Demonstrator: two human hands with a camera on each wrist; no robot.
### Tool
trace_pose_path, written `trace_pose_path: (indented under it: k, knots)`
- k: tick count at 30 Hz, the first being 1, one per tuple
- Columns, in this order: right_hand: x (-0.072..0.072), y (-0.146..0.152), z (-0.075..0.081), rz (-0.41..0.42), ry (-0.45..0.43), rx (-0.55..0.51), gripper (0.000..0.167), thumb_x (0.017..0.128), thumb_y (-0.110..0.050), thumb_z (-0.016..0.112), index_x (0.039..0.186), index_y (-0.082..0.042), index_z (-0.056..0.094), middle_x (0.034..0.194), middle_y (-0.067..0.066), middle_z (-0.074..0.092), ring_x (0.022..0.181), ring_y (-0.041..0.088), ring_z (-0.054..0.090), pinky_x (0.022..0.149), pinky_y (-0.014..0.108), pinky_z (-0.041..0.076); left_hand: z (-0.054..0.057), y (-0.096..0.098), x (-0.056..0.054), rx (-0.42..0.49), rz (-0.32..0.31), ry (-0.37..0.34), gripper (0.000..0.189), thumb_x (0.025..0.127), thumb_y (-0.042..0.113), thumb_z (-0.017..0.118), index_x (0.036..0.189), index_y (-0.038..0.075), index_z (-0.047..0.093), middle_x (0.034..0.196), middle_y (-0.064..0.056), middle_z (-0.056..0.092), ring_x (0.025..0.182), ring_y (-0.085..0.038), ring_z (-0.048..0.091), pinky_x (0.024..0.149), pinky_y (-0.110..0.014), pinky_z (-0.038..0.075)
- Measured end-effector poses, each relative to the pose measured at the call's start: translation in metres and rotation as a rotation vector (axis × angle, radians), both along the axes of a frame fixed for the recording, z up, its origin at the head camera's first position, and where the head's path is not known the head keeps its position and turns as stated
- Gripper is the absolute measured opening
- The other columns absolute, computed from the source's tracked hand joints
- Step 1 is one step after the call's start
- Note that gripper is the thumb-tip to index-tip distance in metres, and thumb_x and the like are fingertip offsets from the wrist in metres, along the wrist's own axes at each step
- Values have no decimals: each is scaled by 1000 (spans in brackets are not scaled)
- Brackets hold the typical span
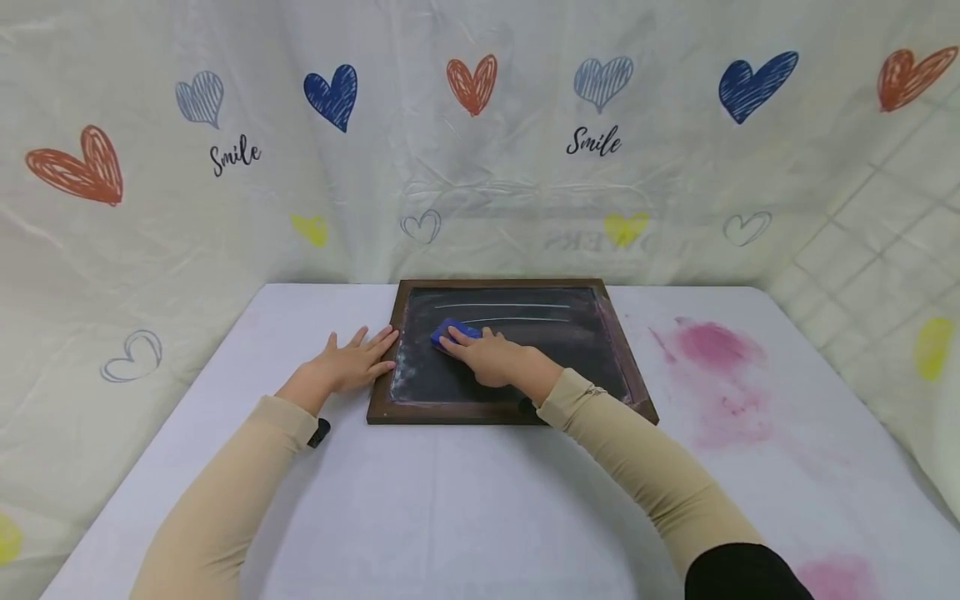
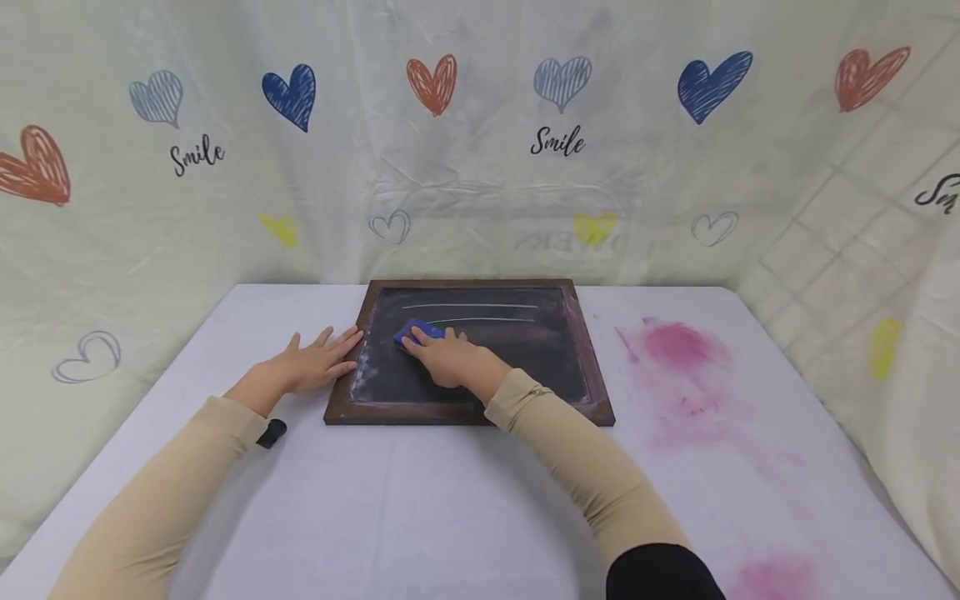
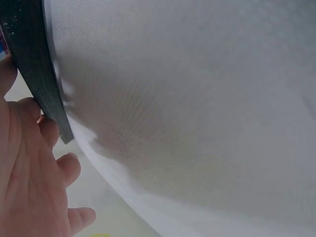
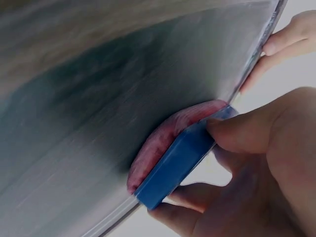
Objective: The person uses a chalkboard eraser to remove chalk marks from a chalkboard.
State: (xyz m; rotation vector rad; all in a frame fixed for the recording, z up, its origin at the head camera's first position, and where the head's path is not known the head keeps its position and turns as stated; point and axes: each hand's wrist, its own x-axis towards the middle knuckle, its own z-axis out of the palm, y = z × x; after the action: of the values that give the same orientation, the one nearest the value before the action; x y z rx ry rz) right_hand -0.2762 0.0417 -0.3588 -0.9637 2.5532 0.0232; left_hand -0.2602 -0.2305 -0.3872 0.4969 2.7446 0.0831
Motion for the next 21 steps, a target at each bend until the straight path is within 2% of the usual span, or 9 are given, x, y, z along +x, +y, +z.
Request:
trace_pose_path:
  k: [4, 10, 18, 21]
  knots:
    - [2, 3, -3, 32, 30, 53, 77, 106, -2, 50, 167, -23, 7, 173, 1, -3, 149, 52, 19, 120, 56, 24, -1, 1, 1, 5, 3, -3, 68, 111, 49, 32, 167, 15, 10, 172, -7, 7, 155, -42, 6, 113, -76, 0]
    - [3, 17, -4, 82, 78, 64, 77, 106, -3, 51, 167, -22, 9, 173, 3, -2, 148, 53, 24, 116, 57, 32, 0, 1, 2, 7, 0, -2, 68, 112, 48, 32, 167, 14, 10, 172, -7, 6, 155, -42, 7, 113, -76, 0]
    - [-2, 66, -5, 32, 71, -10, 82, 100, 9, 51, 167, -16, 12, 172, 9, 3, 144, 60, 23, 116, 64, 27, 2, 3, 4, -6, 6, 2, 67, 112, 46, 33, 167, 14, 10, 172, -7, 7, 155, -42, 7, 113, -75, 1]
    - [-5, 88, -6, -8, 77, -44, 82, 97, 14, 51, 166, -14, 15, 172, 12, 7, 142, 62, 24, 113, 66, 29, 2, 3, 4, -8, 6, 4, 67, 112, 47, 32, 167, 15, 10, 172, -7, 7, 155, -42, 7, 113, -75, 1]
